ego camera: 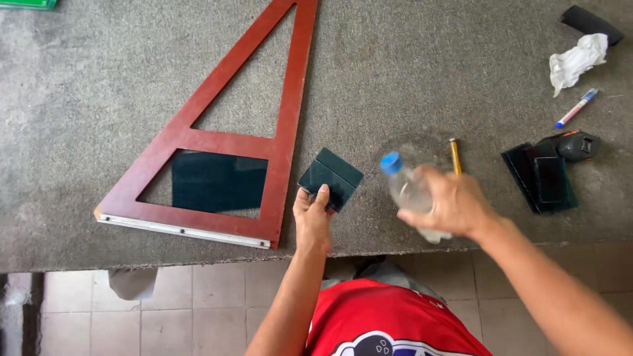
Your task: Scoring and marking glass panes using a glass cutter and a triangular template on a workbench
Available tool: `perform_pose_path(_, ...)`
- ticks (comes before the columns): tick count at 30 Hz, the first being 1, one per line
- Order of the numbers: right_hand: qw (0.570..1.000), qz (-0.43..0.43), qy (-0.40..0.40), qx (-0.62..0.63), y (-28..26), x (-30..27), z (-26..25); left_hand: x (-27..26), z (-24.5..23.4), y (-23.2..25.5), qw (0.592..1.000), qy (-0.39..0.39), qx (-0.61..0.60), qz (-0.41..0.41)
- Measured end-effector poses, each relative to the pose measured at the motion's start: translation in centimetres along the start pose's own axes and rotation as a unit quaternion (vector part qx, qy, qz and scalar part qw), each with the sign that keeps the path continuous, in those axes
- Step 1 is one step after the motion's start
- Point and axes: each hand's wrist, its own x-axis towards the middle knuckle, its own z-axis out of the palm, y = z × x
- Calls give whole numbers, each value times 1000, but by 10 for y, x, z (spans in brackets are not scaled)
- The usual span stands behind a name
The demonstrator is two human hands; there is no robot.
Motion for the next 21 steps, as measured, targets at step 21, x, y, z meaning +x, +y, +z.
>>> perform_pose_path(21,945,142,-238,-174,-35,-41,6,0,6,-42,987,-115,109,29)
